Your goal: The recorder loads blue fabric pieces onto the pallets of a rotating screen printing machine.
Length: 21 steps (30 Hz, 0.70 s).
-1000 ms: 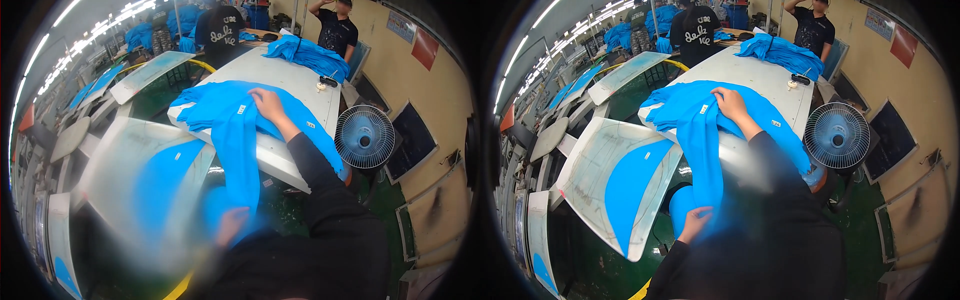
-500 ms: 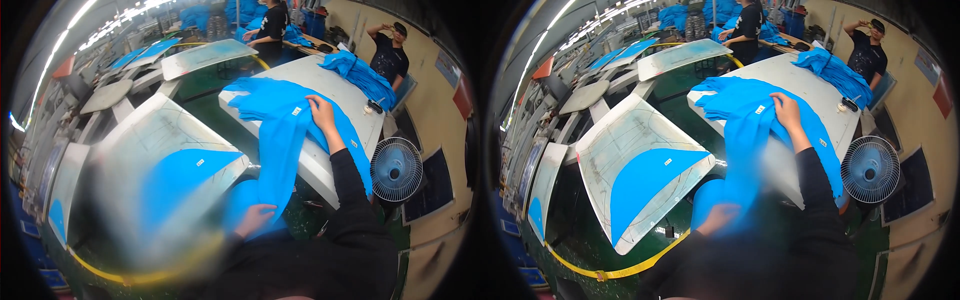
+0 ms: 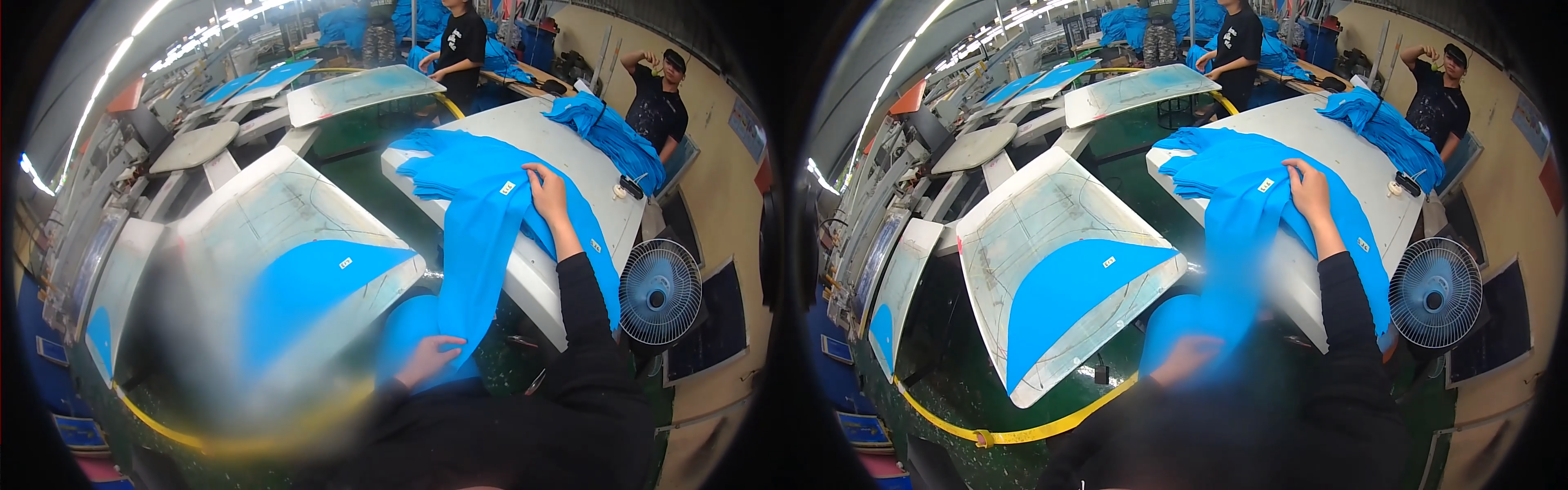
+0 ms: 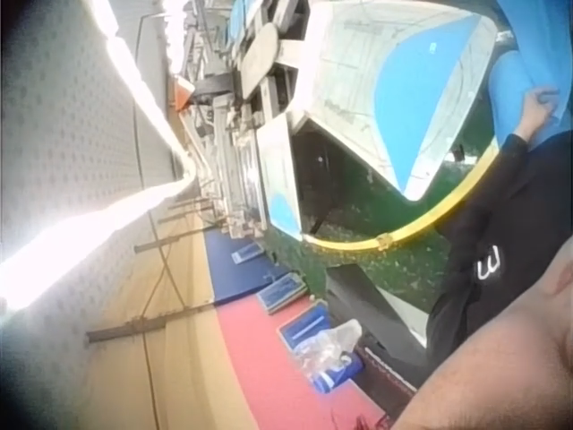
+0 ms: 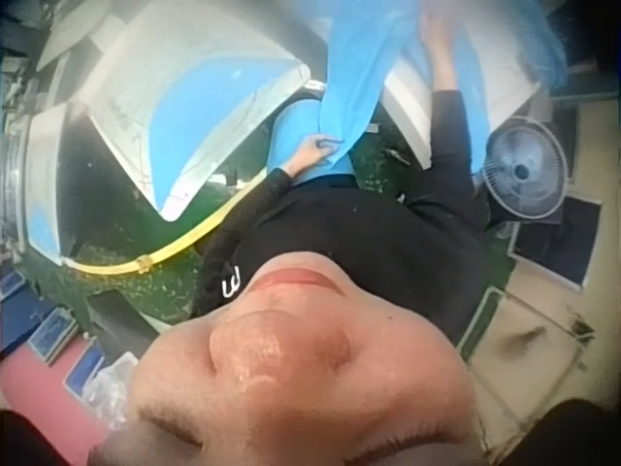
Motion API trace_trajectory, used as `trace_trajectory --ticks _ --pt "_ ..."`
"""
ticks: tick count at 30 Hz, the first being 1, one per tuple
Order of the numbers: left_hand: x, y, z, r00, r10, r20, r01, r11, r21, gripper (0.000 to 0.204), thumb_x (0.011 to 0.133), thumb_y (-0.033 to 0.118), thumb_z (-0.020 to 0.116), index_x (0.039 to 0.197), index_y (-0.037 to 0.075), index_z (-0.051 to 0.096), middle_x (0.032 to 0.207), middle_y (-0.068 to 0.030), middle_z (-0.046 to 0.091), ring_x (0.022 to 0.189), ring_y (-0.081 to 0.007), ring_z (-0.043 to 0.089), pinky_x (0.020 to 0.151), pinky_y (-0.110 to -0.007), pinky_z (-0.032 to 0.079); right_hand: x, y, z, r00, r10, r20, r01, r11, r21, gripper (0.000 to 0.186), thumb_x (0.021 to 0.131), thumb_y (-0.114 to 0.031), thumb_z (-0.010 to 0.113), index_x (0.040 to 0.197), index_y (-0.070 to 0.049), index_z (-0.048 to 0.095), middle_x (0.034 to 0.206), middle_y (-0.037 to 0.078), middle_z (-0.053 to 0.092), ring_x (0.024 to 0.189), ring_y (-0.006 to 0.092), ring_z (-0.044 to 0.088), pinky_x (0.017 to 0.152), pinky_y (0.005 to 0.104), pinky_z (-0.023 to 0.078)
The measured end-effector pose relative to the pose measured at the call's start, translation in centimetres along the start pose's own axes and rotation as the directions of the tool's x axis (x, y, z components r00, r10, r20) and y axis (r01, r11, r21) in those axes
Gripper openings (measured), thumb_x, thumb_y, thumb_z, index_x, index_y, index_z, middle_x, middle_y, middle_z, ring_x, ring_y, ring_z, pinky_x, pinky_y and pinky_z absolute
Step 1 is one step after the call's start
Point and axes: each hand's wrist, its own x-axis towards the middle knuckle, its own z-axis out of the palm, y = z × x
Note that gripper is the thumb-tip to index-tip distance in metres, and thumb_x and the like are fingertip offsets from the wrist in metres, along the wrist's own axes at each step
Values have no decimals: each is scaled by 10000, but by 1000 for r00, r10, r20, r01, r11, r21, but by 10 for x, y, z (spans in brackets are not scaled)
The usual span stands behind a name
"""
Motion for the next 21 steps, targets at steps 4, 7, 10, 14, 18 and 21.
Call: trace_trajectory --ticks 4,7,10,14,18,21 --pt "0 6 0 998 59 8 -60 994 96 231 854 122 639 1083 116 672 939 -63 673 789 -112 623 700 -272 519 0 4 0 1000 17 8 -17 1000 -2 184 892 -178 535 969 -87 675 879 149 673 759 294 643 687 341 484" --pt "0 1 -1 998 61 9 -62 996 57 233 851 119 642 1082 119 673 966 -66 673 815 -124 625 737 -278 514 -1 3 0 1000 0 -4 0 1000 0 186 893 -179 533 968 -85 676 877 146 675 754 294 643 684 340 484" --pt "0 3 0 1000 26 6 -27 997 67 240 847 117 643 1086 121 672 975 -65 673 838 -127 620 763 -282 507 -1 3 -1 1000 -3 -4 2 1000 -11 190 895 -180 532 967 -80 676 889 143 677 761 295 644 691 340 486" --pt "0 -2 -2 1000 23 7 -24 998 55 246 844 118 645 1089 123 672 978 -63 674 847 -120 615 761 -283 505 0 -7 -2 997 63 44 -62 998 -13 192 894 -165 539 972 -48 669 960 155 674 884 290 651 775 322 489" --pt "-1 5 -2 1000 16 22 -17 1000 22 246 845 115 641 1089 117 673 979 -55 673 835 -109 611 752 -275 503 -1 2 0 999 -32 -22 32 999 -8 190 897 -182 530 969 -84 676 884 158 672 764 300 644 694 344 485" --pt "0 5 -2 999 37 15 -38 998 51 247 846 115 641 1091 114 672 974 -51 673 824 -104 610 745 -269 501 -1 2 -1 1000 26 16 -25 999 -22 189 898 -184 528 970 -90 676 877 164 668 767 303 644 697 348 484"
